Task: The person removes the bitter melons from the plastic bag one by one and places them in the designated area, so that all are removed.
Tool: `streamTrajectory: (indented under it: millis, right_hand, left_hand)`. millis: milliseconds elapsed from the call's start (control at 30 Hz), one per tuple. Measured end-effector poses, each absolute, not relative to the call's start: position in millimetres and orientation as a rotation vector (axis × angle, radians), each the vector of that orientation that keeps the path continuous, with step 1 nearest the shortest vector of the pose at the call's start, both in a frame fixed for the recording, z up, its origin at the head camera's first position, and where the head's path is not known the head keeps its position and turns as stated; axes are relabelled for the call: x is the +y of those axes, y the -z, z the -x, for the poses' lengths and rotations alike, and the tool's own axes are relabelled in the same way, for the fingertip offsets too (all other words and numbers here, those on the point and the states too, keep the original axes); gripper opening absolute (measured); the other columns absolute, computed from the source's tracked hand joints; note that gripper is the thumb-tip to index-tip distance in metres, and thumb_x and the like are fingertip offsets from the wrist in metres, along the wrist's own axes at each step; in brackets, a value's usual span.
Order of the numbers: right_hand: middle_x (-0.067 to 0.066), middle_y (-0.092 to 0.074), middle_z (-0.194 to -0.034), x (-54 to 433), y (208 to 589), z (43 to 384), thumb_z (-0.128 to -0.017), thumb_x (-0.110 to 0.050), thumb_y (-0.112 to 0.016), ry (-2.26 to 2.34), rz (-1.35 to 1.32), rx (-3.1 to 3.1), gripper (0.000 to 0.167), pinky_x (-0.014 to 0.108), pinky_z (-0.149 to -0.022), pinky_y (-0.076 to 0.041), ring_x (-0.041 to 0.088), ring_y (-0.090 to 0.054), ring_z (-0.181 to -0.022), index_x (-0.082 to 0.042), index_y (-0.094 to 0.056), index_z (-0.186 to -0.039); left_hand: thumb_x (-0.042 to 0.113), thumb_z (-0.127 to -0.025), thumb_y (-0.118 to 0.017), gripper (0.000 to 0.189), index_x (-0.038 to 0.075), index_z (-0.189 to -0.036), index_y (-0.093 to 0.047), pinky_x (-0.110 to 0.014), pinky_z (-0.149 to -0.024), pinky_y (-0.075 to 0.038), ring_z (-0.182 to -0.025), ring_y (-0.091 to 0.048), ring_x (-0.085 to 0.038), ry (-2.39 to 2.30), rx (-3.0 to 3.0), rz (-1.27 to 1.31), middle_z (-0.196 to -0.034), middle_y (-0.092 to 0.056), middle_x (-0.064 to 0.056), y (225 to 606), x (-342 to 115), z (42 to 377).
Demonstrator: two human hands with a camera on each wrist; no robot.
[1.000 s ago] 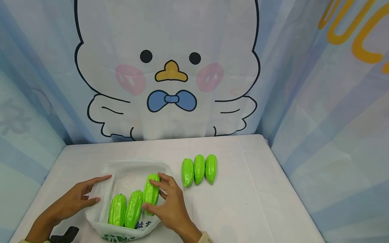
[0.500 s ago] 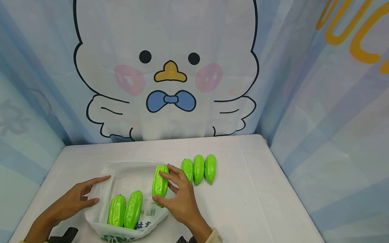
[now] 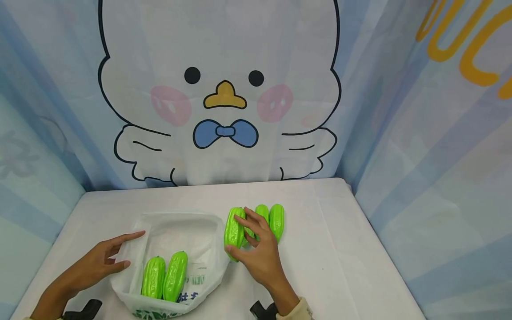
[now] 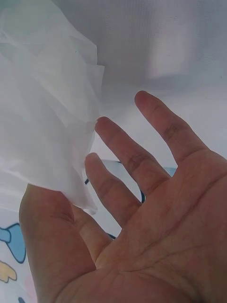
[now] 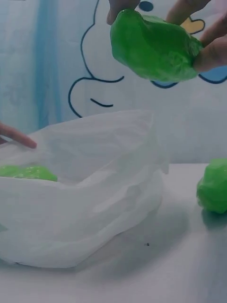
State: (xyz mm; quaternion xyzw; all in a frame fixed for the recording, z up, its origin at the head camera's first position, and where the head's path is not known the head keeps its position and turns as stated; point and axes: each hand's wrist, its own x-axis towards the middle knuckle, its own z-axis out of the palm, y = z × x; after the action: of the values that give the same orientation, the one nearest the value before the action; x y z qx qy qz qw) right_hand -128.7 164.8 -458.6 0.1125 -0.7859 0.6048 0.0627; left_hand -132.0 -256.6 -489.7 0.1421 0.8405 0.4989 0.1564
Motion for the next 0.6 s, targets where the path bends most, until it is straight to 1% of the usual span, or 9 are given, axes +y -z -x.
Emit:
streamTrajectory:
  millis: [233,333,500,600]
  right_hand:
    - [0.005,-0.044,-0.165,189.5,458.4,134.9,-0.079,-0.005,-0.093,-1.769,-0.307,-2.359,0.07,0.044,-0.108,-0.053,0.033,-0.041,-0.157,-0.019,-0.069,-0.143]
    - [0.007,-0.043,-0.165,198.5,457.4,137.1,-0.079,-0.004,-0.093,-1.742,-0.287,-2.362,0.07,0.045,-0.107,-0.053,0.035,-0.042,-0.156,-0.017,-0.068,-0.143]
    - [0.008,-0.043,-0.166,212.2,456.4,140.6,-0.08,-0.003,-0.092,-1.702,-0.235,-2.373,0.07,0.047,-0.107,-0.053,0.034,-0.043,-0.155,-0.015,-0.068,-0.144]
    - [0.009,-0.043,-0.166,221.0,457.4,143.5,-0.08,-0.001,-0.091,-1.685,-0.213,-2.371,0.07,0.046,-0.108,-0.052,0.033,-0.043,-0.155,-0.013,-0.067,-0.144]
  left_hand:
    - [0.019,-0.104,-0.07,0.067,0.009,-0.164,-0.041,-0.078,-0.094,-0.052,-0.142,-0.044,-0.066,-1.423,2.408,-0.401,-0.167,-0.034,-0.033,490.8,-256.8,132.4]
    - [0.019,-0.103,-0.07,0.067,0.009,-0.163,-0.041,-0.079,-0.094,-0.051,-0.142,-0.044,-0.066,-1.423,2.412,-0.402,-0.167,-0.034,-0.033,491.6,-257.6,133.1]
    - [0.018,-0.104,-0.07,0.067,0.008,-0.163,-0.041,-0.079,-0.094,-0.051,-0.142,-0.043,-0.067,-1.425,2.41,-0.411,-0.167,-0.033,-0.034,492.1,-258.0,133.9]
    - [0.018,-0.103,-0.07,0.067,0.008,-0.163,-0.041,-0.079,-0.095,-0.051,-0.141,-0.044,-0.066,-1.427,2.41,-0.411,-0.167,-0.034,-0.033,492.5,-258.2,134.0]
